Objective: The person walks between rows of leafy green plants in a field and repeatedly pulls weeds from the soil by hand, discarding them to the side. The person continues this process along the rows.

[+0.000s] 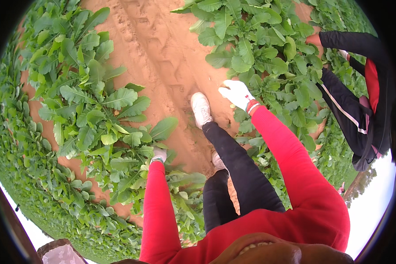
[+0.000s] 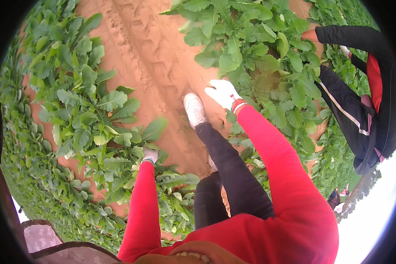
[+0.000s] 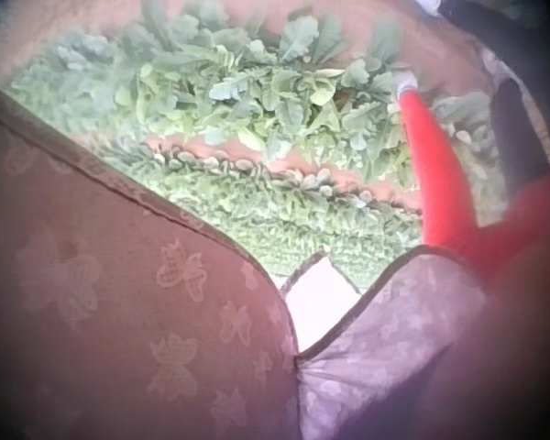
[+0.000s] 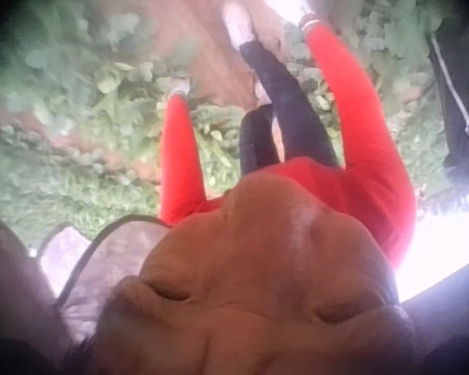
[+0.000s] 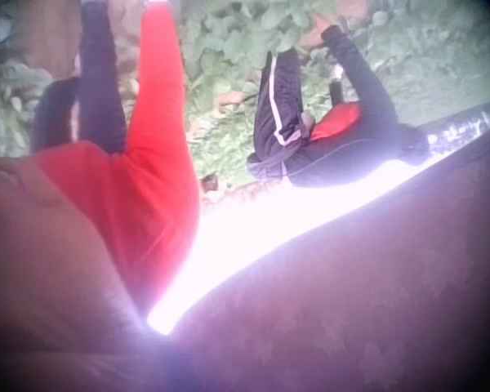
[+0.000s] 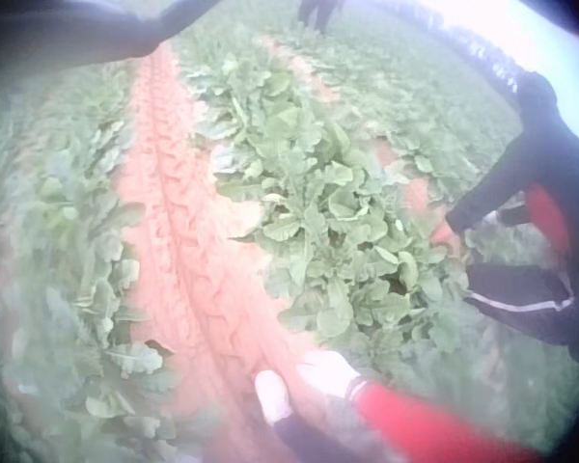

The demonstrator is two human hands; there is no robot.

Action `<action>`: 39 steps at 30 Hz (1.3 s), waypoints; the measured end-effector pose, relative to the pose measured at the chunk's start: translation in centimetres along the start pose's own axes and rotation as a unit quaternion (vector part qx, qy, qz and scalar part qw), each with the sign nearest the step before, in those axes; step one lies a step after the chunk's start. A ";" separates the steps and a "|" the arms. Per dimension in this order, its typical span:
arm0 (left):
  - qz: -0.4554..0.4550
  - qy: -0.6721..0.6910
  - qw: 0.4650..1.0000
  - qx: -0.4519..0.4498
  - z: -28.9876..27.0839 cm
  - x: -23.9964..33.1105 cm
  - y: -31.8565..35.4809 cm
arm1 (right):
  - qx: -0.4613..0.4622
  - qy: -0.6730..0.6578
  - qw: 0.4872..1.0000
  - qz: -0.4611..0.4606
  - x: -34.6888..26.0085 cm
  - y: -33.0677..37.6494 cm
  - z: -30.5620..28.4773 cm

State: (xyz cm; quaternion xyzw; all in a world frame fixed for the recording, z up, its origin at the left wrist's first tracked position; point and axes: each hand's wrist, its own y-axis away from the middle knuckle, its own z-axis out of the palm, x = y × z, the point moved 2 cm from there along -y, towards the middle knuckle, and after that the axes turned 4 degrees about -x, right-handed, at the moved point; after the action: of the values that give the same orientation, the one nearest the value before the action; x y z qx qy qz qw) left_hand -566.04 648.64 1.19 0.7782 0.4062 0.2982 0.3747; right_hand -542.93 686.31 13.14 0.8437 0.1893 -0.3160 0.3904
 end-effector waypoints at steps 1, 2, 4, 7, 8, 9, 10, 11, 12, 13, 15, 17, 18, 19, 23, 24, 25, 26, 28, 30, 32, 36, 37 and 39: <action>0.034 -0.004 0.999 0.008 -0.3 0.4 0.5 | 0.018 0.035 0.999 -0.020 -1.2 -2.2 -1.1; 0.024 -0.002 1.000 0.000 -0.7 0.7 0.7 | 0.042 0.055 0.996 -0.048 -2.3 -4.5 -2.1; 0.015 -0.003 1.000 -0.008 -1.3 1.1 1.0 | 0.091 0.084 0.984 -0.130 -4.4 -8.5 -4.0; -0.022 0.001 1.000 -0.022 -1.8 0.9 1.4 | 0.079 0.139 0.975 -0.156 -6.2 -14.1 -5.9; -0.041 0.003 0.999 -0.030 -1.7 0.7 1.7 | 0.075 0.191 0.962 -0.180 -6.6 -16.0 -6.2; -0.061 0.006 0.997 -0.038 -1.6 0.5 1.9 | -0.011 0.193 0.974 -0.119 -6.4 -18.1 -6.9; -0.080 0.011 0.996 -0.046 -1.5 0.4 2.0 | 0.010 0.269 0.956 -0.120 -6.3 -20.3 -7.0; -0.095 0.016 0.994 -0.056 -1.2 0.4 2.0 | -0.024 0.361 0.927 -0.103 -5.7 -22.2 -7.6; -0.107 0.020 0.992 -0.065 -1.0 0.4 2.0 | -0.061 0.381 0.920 -0.067 -4.9 -23.9 -8.2; -0.117 0.024 0.990 -0.074 -0.8 0.4 1.8 | -0.076 0.407 0.910 -0.030 -4.1 -25.3 -8.6; -0.135 0.029 0.986 -0.094 -0.3 0.6 1.6 | -0.110 0.403 0.906 0.068 -2.7 -27.0 -8.5; -0.150 0.030 0.981 -0.115 -0.1 0.8 1.4 | -0.161 0.414 0.886 0.131 -2.1 -27.8 -8.7; -0.156 0.027 0.979 -0.127 0.0 0.9 1.3 | -0.182 0.405 0.885 0.140 -2.1 -28.0 -8.6; -0.160 0.025 0.977 -0.140 -0.2 1.1 1.1 | -0.163 0.382 0.900 0.133 -2.3 -28.1 -8.7; -0.172 -0.003 0.958 -0.231 -2.6 4.1 -0.2 | -0.184 0.292 0.918 0.197 -2.8 -28.6 -9.3; -0.166 -0.018 0.945 -0.280 -3.9 5.7 -1.0 | -0.200 0.284 0.912 0.217 -2.8 -28.9 -9.4; -0.149 -0.027 0.937 -0.315 -5.6 7.7 -1.7 | -0.219 0.275 0.905 0.239 -2.7 -29.1 -9.4; -0.125 -0.021 0.939 -0.319 -7.8 10.0 -2.5 | -0.239 0.262 0.900 0.255 -2.5 -29.4 -9.4; -0.050 0.023 0.987 -0.153 -13.2 15.6 -4.3 | -0.247 0.227 0.903 0.269 -2.0 -29.7 -9.5; 0.099 0.152 0.979 0.090 -19.3 20.8 -7.2 | -0.254 0.199 0.905 0.278 -1.5 -29.8 -9.5; 0.184 0.141 0.944 0.234 -24.9 24.4 -11.2 | -0.257 0.204 0.908 0.263 -1.3 -30.0 -9.5; 0.110 -0.035 0.971 0.208 -31.4 25.6 -18.5 | -0.287 0.223 0.894 0.261 -1.7 -30.3 -9.5; 0.078 -0.031 0.979 0.187 -32.3 25.0 -19.7 | -0.295 0.218 0.893 0.261 -1.9 -30.3 -9.6; 0.076 -0.132 0.960 0.234 -33.6 23.7 -20.6 | -0.307 0.231 0.885 0.263 -2.5 -30.3 -9.6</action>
State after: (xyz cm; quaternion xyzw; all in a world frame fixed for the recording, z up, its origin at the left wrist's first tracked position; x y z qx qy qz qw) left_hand -588.63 688.35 6.13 0.9052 0.3512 0.1173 0.2084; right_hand -558.19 712.52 3.29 0.7500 0.1331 0.0762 0.6434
